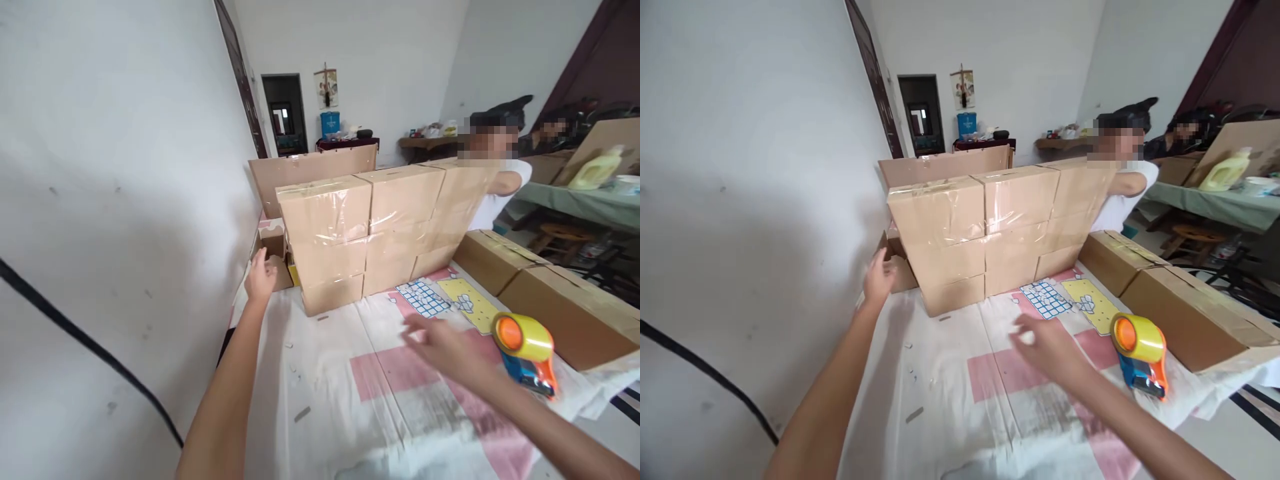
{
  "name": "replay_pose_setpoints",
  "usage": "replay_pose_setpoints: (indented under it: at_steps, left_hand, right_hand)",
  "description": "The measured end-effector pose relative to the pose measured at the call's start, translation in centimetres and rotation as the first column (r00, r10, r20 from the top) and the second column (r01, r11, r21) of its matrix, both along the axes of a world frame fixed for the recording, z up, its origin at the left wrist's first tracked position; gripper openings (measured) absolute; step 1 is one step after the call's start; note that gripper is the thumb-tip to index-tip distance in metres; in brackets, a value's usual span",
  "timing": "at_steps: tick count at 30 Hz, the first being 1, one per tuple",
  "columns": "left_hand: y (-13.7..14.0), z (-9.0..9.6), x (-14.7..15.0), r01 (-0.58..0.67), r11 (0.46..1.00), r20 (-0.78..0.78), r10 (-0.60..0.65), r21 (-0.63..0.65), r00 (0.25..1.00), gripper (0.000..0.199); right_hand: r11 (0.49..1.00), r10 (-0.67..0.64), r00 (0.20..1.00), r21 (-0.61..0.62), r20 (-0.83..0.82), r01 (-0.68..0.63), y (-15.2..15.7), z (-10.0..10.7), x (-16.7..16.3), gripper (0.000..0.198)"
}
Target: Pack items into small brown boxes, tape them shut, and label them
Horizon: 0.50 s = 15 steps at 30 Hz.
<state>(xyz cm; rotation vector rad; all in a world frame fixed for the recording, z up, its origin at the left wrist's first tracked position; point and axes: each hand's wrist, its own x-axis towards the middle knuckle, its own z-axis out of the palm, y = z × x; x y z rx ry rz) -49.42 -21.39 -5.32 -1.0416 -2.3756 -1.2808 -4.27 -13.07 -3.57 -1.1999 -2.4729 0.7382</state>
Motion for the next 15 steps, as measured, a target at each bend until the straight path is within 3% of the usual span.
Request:
replay_pose_setpoints:
  at_steps: [3, 7, 11, 15]
  left_hand:
    - [1.5, -0.4, -1.7, -0.046, 0.998, 0.005, 0.046, -0.041, 0.999, 0.023]
    - [-0.9, 0.0, -2.2, -0.149, 0.986, -0.054, 0.153, 0.072, 0.987, 0.022]
    - [-5.4, 0.5, -1.9, -0.237, 0.936, -0.108, 0.272, 0.260, 0.956, 0.026]
    - [-8.2, -0.2, -1.2, -0.231, 0.890, -0.153, 0.312, 0.394, 0.938, 0.025]
  right_hand:
    - [0.926, 0.358, 0.927, -0.085, -0.111, -0.368, -4.6, -2.5, -14.1, 0.044]
    - [0.923, 0.376, 0.920, -0.046, -0.106, -0.383, -6.7, -4.6, -28.4, 0.036]
    - [0.946, 0.323, 0.943, 0.054, -0.081, -0.319, -6.1, -4.7, -36.7, 0.032]
    - [0.951, 0.287, 0.956, 0.138, -0.055, -0.277, -4.3, -3.7, -40.9, 0.037]
